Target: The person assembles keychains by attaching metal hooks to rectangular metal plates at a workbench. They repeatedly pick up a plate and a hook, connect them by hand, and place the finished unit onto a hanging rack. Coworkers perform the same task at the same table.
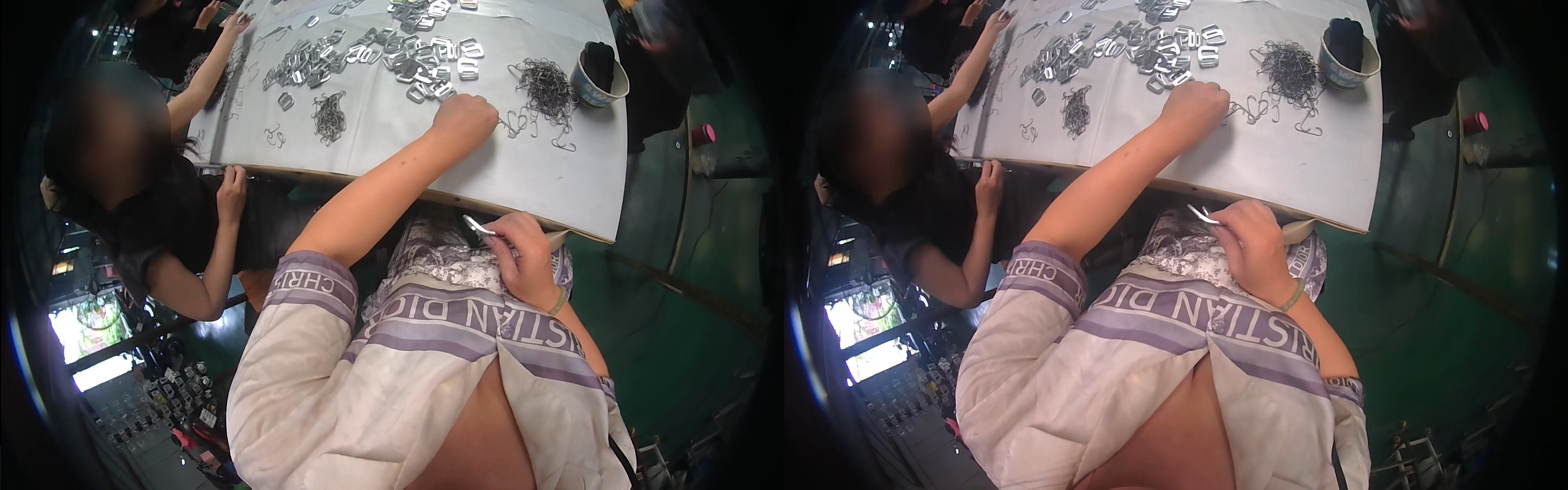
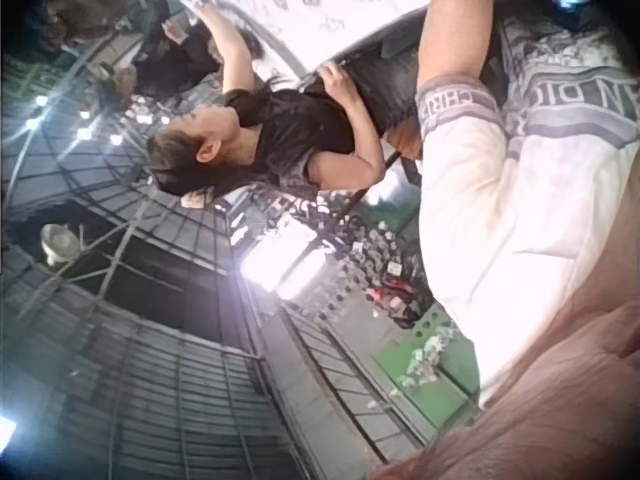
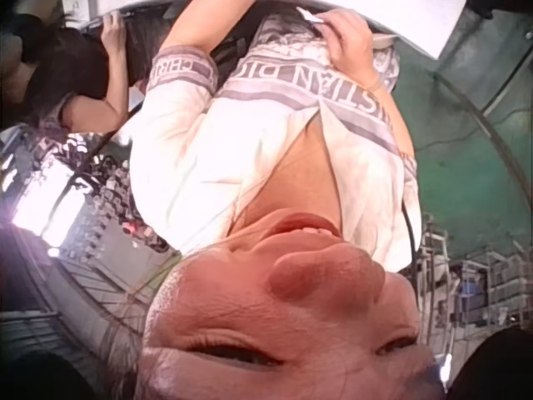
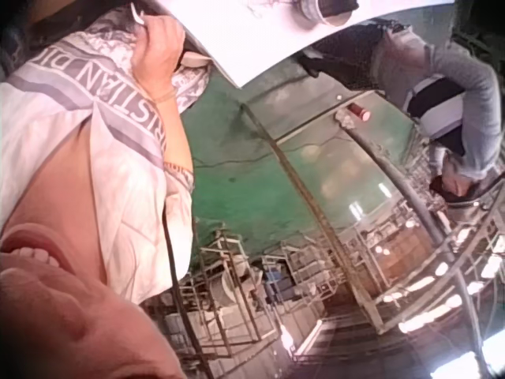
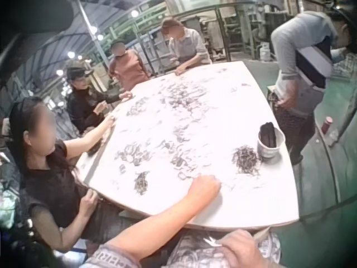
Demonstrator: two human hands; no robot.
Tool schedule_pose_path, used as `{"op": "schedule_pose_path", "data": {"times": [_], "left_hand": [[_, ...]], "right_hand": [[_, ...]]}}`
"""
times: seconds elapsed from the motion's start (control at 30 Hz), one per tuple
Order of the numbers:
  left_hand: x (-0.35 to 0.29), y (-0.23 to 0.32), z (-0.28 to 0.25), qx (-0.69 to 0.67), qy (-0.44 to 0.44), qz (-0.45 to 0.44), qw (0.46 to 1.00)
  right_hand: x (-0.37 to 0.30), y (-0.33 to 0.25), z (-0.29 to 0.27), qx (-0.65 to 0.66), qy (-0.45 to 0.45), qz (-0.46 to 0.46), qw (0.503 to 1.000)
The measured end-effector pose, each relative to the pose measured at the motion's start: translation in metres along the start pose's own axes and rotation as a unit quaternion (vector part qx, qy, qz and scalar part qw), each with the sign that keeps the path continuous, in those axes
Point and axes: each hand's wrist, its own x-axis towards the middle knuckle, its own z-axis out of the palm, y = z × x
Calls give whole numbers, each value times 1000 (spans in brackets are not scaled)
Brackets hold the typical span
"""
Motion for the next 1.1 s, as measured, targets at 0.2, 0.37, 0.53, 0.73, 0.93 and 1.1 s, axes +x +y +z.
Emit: {"op": "schedule_pose_path", "data": {"times": [0.2,0.37,0.53,0.73,0.93,1.1], "left_hand": [[-36,-13,-16,-309,38,-153,938],[-110,21,-57,-655,82,-81,747],[-144,48,-59,-607,140,-20,782],[-148,54,-54,-549,172,-31,818],[-148,52,-50,-491,196,-17,849],[-151,55,-49,-544,180,-44,818]], "right_hand": [[-2,-7,2,11,57,77,995],[-3,-9,2,20,78,112,990],[2,-14,6,15,73,102,992],[5,-20,7,6,49,90,995],[5,-19,11,-10,45,82,996],[7,-16,12,-10,8,59,998]]}}
